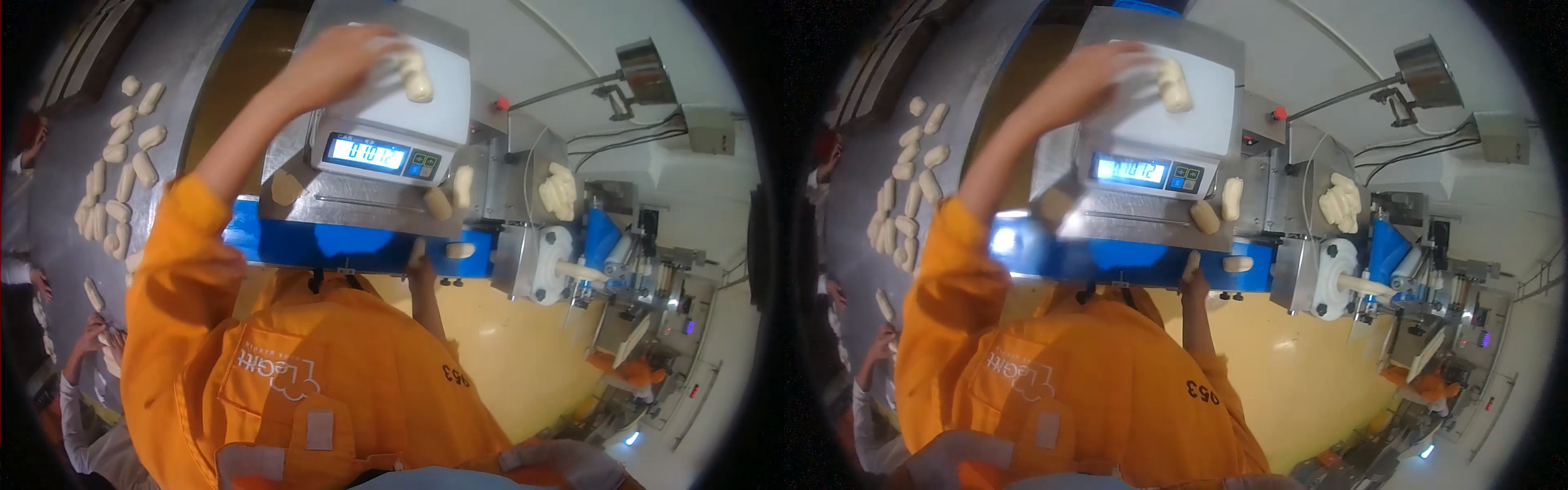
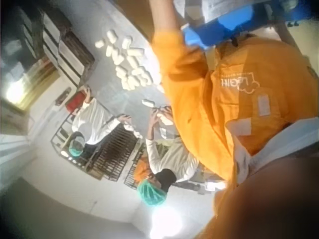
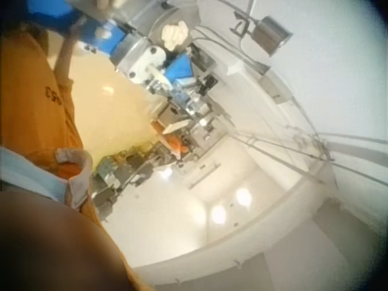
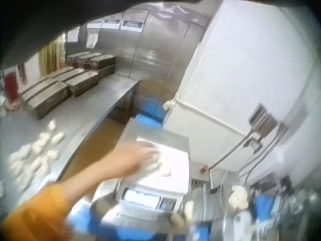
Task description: The person repeatedly picks up small pieces of dough from a metal table, places them on a digital scale to check the weight, and then moves them to a blue conveyor belt. This process is performed continuously with rapid hand movements.
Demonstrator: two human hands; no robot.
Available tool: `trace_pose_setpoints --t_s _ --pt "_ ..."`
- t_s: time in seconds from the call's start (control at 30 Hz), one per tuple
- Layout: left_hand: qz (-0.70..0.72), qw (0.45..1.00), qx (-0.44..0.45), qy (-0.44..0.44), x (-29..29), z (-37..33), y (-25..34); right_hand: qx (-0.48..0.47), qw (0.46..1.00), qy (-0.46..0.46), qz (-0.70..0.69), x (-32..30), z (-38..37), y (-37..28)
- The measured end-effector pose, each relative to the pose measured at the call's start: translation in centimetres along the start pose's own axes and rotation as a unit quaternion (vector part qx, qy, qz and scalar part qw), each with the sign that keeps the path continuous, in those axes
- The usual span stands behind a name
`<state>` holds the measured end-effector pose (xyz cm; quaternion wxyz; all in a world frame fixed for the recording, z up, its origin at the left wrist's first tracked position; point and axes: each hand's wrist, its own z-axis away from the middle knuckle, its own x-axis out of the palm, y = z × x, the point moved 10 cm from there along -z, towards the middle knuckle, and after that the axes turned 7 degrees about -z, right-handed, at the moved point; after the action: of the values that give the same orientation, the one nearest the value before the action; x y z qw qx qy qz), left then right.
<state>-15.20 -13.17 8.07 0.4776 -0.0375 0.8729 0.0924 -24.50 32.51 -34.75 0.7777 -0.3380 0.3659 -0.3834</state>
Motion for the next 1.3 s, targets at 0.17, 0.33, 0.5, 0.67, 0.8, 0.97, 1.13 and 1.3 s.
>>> trace_pose_setpoints --t_s 0.17,0.33,0.5,0.67,0.8,0.97,1.13,1.3 --pt "-0.111 0.96 0.166 -0.197 10.0 -4.8 3.3 0.099 0.778 -0.147 -0.603 -4.9 6.0 -9.2" --pt "0.198 0.976 -0.016 -0.086 6.1 -2.5 -0.9 -0.16 0.912 0.061 -0.373 -5.7 9.4 -29.3" --pt "0.715 0.606 -0.332 0.105 1.6 18.9 -12.5 -0.251 0.94 -0.152 -0.174 7.3 11.4 -41.3" --pt "0.385 0.624 -0.639 0.233 -14.3 54.3 -22.9 -0.35 0.927 0.127 -0.04 0.9 10.8 -33.5" --pt "-0.003 0.64 -0.752 0.158 -28.2 65.5 -19.9 -0.194 0.925 0.326 0.004 -8.5 6.3 -15.1" --pt "-0.481 0.695 -0.534 -0.008 -35.3 52.9 -24.6 -0.065 0.892 0.395 0.21 -7.1 -1.5 -2.1" --pt "-0.223 0.899 -0.371 0.067 -19.0 20.1 -15.2 -0.03 0.895 0.346 0.28 -3.6 -5.8 -1.9" --pt "-0.01 0.931 -0.319 -0.175 4.6 2.1 -1.5 0.038 0.98 0.025 -0.196 -6.8 -9.6 5.7"
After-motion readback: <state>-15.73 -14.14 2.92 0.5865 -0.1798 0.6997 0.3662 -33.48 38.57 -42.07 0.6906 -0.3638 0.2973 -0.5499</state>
